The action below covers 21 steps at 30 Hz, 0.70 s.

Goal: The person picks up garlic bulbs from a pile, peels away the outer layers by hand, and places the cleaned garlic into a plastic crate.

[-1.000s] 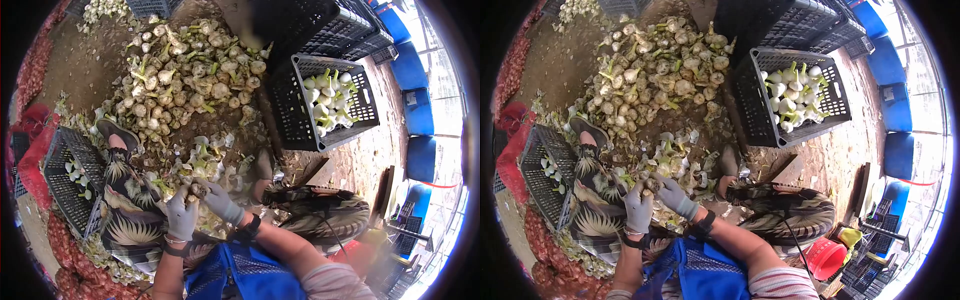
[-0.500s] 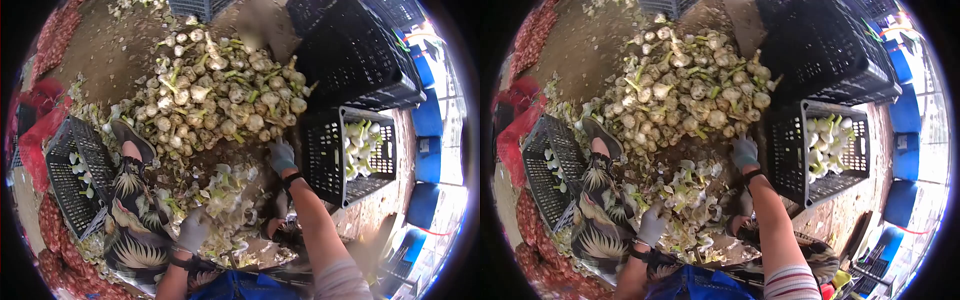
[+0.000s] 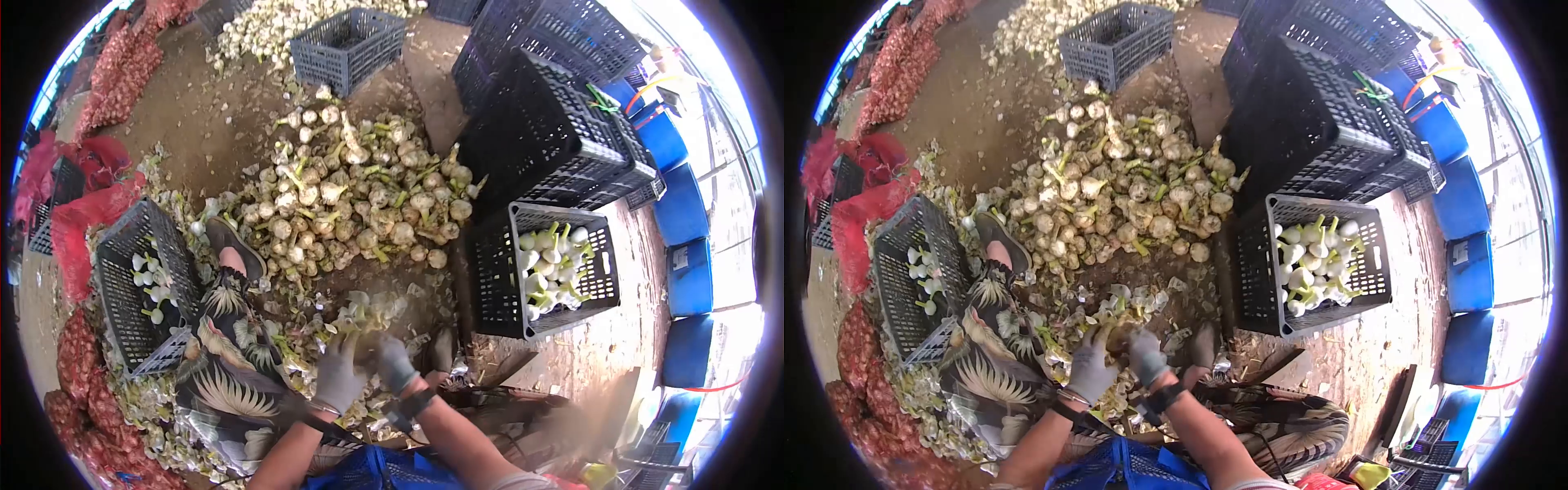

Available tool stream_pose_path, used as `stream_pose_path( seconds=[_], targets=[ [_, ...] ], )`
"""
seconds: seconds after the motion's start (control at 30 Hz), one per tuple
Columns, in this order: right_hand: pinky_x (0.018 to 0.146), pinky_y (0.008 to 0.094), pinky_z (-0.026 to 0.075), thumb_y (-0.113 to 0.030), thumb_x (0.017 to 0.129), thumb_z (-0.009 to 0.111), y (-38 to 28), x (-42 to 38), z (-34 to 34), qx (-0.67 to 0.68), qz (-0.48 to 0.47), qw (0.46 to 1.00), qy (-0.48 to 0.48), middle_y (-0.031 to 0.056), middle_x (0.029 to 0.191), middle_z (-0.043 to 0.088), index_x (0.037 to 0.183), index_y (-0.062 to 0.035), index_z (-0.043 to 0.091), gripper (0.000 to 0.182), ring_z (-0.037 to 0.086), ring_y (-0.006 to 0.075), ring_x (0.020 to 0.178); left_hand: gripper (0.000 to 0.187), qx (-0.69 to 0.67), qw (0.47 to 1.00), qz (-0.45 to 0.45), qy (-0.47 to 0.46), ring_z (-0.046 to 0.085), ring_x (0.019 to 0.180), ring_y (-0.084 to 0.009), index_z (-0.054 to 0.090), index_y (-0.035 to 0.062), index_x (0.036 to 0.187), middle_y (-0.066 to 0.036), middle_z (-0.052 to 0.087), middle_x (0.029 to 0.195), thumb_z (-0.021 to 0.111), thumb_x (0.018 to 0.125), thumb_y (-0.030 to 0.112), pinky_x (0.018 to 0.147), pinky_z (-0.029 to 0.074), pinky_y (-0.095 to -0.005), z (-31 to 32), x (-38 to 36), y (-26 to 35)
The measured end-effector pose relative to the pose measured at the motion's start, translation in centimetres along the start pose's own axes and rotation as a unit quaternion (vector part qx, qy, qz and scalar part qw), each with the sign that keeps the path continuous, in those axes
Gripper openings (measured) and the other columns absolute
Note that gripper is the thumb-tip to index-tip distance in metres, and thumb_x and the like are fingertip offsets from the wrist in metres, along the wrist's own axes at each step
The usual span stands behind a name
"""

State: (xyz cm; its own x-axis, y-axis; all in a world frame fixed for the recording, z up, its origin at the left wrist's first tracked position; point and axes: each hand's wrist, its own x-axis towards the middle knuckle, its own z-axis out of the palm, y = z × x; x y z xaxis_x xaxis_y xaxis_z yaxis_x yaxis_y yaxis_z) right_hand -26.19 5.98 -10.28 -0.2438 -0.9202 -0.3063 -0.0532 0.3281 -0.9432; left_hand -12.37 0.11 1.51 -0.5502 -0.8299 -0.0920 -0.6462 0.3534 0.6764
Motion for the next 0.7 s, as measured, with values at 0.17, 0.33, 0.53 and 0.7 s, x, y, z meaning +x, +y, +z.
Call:
stream_pose_path(
  seconds=[0.17,0.33,0.53,0.7],
  targets=[
    [0.057,0.0256,0.046,-0.010,0.095,0.058,-7.5,-1.5,0.7,0.018,0.129,0.990,0.046,-0.0013,0.079,0.066,0.106,0.0019,0.070,0.020,0.056,0.0068,0.067,0.057,-0.107,0.993,0.009,0.058,0.058,0.112,-0.0412,0.049,0.0044,0.133,-0.023,0.056,0.125,0.072,0.082,0.013,0.094,0.049,-0.0446,-1.9,-2.0,0.3],
    [0.057,0.0244,0.044,-0.012,0.095,0.059,-8.5,-3.4,0.5,-0.043,0.043,0.996,0.061,-0.0011,0.076,0.064,0.107,0.0023,0.069,0.020,0.054,0.0052,0.066,0.053,-0.173,0.983,0.047,0.039,0.060,0.110,-0.0364,0.051,0.0043,0.133,-0.022,0.060,0.120,0.069,0.084,0.012,0.094,0.049,-0.0414,-4.4,-3.3,1.9],
    [0.072,0.0231,0.052,-0.009,0.095,0.057,-11.5,-6.6,-0.1,0.059,-0.051,0.997,0.022,0.0033,0.089,0.069,0.115,0.0065,0.064,0.026,0.062,0.0079,0.081,0.053,-0.431,0.902,-0.031,-0.014,0.059,0.116,-0.0239,0.047,0.0065,0.142,-0.016,0.056,0.135,0.055,0.090,0.004,0.093,0.052,-0.0323,-6.5,-4.4,2.3],
    [0.085,0.0278,0.055,0.003,0.096,0.051,-17.9,-7.4,-1.2,0.212,0.073,0.971,-0.076,0.0073,0.116,0.065,0.128,0.0047,0.058,0.032,0.064,0.0141,0.099,0.058,-0.452,0.886,-0.035,-0.092,0.056,0.114,-0.0186,0.040,0.0027,0.147,-0.011,0.056,0.129,0.059,0.098,0.027,0.101,0.043,-0.0297,-7.3,-4.6,1.9]
  ],
)
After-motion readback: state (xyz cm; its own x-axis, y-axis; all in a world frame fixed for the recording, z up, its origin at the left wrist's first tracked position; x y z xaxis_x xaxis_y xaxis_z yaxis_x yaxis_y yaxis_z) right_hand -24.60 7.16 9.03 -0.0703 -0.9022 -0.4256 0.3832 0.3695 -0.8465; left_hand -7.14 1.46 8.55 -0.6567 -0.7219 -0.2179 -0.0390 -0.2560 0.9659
